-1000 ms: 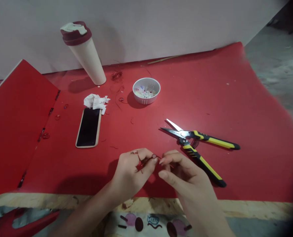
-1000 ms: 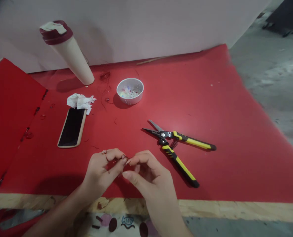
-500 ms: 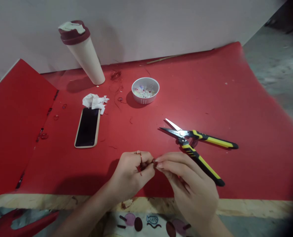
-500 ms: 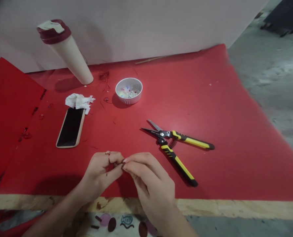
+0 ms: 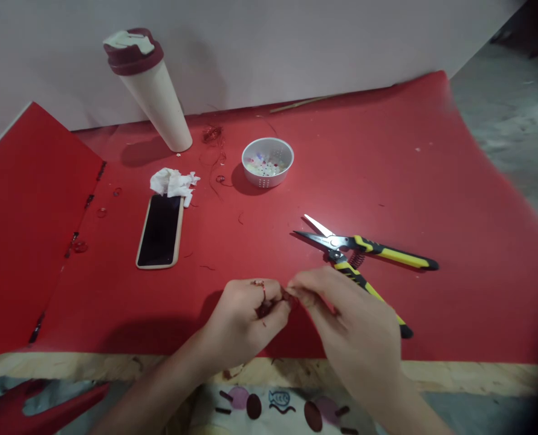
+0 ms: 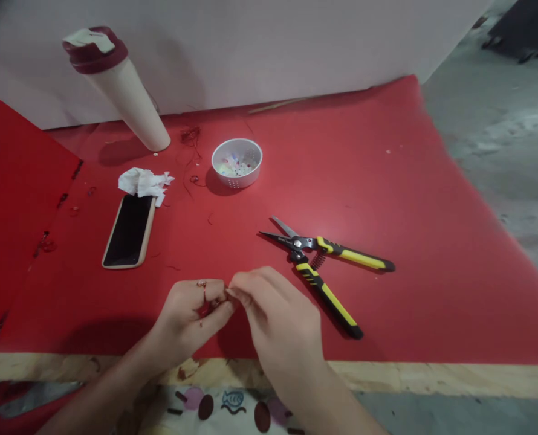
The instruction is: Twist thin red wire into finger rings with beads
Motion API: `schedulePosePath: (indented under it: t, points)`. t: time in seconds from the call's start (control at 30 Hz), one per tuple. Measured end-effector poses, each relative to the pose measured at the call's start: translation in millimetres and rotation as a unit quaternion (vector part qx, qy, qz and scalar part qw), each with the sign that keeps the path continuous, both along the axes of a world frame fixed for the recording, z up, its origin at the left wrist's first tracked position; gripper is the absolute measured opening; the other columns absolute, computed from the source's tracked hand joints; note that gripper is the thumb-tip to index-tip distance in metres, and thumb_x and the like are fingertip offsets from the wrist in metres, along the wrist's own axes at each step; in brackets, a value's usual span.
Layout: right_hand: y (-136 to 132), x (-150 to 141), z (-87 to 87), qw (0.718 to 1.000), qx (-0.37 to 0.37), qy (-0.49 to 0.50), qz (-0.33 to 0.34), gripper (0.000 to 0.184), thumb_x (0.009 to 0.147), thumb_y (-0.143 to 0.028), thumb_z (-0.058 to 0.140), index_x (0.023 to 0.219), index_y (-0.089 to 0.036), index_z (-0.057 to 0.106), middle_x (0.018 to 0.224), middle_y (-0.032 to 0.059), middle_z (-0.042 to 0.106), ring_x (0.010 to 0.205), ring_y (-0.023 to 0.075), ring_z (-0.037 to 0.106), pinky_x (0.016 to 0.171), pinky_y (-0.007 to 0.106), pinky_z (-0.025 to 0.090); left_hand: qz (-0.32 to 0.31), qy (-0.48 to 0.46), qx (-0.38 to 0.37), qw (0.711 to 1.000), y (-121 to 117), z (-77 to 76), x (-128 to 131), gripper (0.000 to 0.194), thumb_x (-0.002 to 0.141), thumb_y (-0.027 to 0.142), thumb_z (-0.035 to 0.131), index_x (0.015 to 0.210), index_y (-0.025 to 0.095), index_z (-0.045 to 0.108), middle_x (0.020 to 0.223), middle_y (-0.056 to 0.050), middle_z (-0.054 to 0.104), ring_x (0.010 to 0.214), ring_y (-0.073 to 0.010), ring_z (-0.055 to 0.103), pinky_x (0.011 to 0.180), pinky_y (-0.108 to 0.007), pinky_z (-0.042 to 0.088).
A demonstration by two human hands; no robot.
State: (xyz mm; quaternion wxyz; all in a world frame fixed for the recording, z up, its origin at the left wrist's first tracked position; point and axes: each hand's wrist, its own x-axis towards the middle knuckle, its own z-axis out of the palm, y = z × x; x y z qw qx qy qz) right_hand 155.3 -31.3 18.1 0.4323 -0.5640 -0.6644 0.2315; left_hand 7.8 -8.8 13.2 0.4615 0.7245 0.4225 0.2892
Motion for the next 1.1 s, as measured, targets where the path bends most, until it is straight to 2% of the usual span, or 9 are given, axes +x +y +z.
schedulePosePath:
  t: [0.07,0.13,0.23,0.3,0.4,0.57,0.7,0.87,1.1]
  points:
    - [4.1,-2.9,4.4,0.984,-0.134,0.114,-0.033,0.014,0.08,-0.017,0.058,0.068,-0.022,0.061,0.061,-0.0021,0.061,0.054,0.012,0.057,0.048,0.022,0.048,-0.006,-0.004,-0.002,1.0,1.1,1.8,-1.5,0.03,0.079,0.013,0.048,0.055,0.018,0.032,0.053,0.007,0.032,0.049,-0.006,0.031,0.046,-0.017,0.028]
    - [6.9,-3.8,5.6,0.938,-0.241,0.245,-0.045,0.013,0.078,-0.025,0.063,0.066,-0.021,0.061,0.06,-0.0024,0.06,0.055,0.0112,0.056,0.05,0.021,0.047,-0.008,0.0,-0.01,1.0,1.9,3.0,-2.8,0.029,0.08,0.015,0.05,0.055,0.018,0.035,0.053,0.006,0.033,0.049,-0.006,0.032,0.046,-0.017,0.029]
    - [6.3,-4.0,3.4,0.872,-0.307,0.379,-0.038,0.015,0.075,-0.032,0.068,0.068,-0.02,0.062,0.061,-0.0029,0.059,0.057,0.0096,0.054,0.055,0.02,0.047,-0.002,0.005,-0.022,1.0,1.8,2.8,-4.0,0.028,0.081,0.016,0.051,0.056,0.018,0.037,0.053,0.006,0.035,0.05,-0.0062,0.032,0.047,-0.017,0.03]
    - [3.1,-4.7,2.1,0.857,-0.312,0.409,-0.037,0.015,0.075,-0.033,0.068,0.071,-0.02,0.062,0.064,-0.0026,0.059,0.059,0.0099,0.056,0.057,0.021,0.049,0.002,-0.003,-0.016,1.0,1.0,1.7,-4.3,0.028,0.081,0.016,0.051,0.057,0.018,0.038,0.053,0.006,0.038,0.05,-0.0062,0.034,0.048,-0.017,0.032]
    - [-3.4,-6.6,1.9,0.893,-0.265,0.361,-0.04,0.011,0.077,-0.032,0.066,0.079,-0.022,0.063,0.074,0.0,0.064,0.068,0.0129,0.061,0.061,0.023,0.052,0.003,-0.015,0.017,1.0,0.3,0.2,-4.5,0.027,0.083,0.016,0.05,0.058,0.018,0.041,0.055,0.005,0.043,0.051,-0.0062,0.038,0.05,-0.017,0.035]
    - [-13.2,-7.5,-0.1,0.994,-0.062,0.083,-0.041,0.008,0.082,-0.016,0.057,0.08,-0.023,0.061,0.077,0.0013,0.065,0.071,0.0138,0.062,0.063,0.023,0.053,-0.007,-0.008,0.109,0.994,0.3,0.3,-5.3,0.019,0.084,0.015,0.048,0.065,0.017,0.046,0.059,0.004,0.045,0.052,-0.0066,0.041,0.05,-0.018,0.036]
    - [-16.4,-6.8,-3.5,0.993,0.099,-0.055,-0.015,0.02,0.082,-0.005,0.053,0.091,-0.022,0.059,0.082,0.0043,0.065,0.077,0.0167,0.061,0.073,0.03,0.052,-0.019,0.002,0.136,0.991,-0.5,2.1,-5.3,0.017,0.086,0.014,0.046,0.07,0.017,0.049,0.06,0.003,0.048,0.052,-0.007,0.045,0.05,-0.018,0.038]
    - [-16.5,-7.1,-0.3,0.996,0.074,-0.045,-0.003,0.018,0.083,-0.004,0.049,0.091,-0.02,0.055,0.082,0.0052,0.063,0.077,0.0156,0.06,0.072,0.028,0.051,-0.016,-0.004,0.142,0.99,-1.6,2.3,-3.9,0.02,0.087,0.015,0.047,0.067,0.018,0.045,0.058,0.003,0.044,0.051,-0.0069,0.041,0.048,-0.018,0.036]
    - [-14.7,-5.3,2.0,0.99,0.117,-0.081,0.004,0.02,0.081,-0.005,0.052,0.092,-0.02,0.059,0.082,0.0065,0.065,0.078,0.0194,0.062,0.074,0.035,0.054,-0.022,-0.013,0.123,0.992,0.0,2.9,-6.1,0.024,0.087,0.012,0.042,0.064,0.019,0.038,0.06,0.004,0.039,0.052,-0.0068,0.038,0.049,-0.019,0.035]
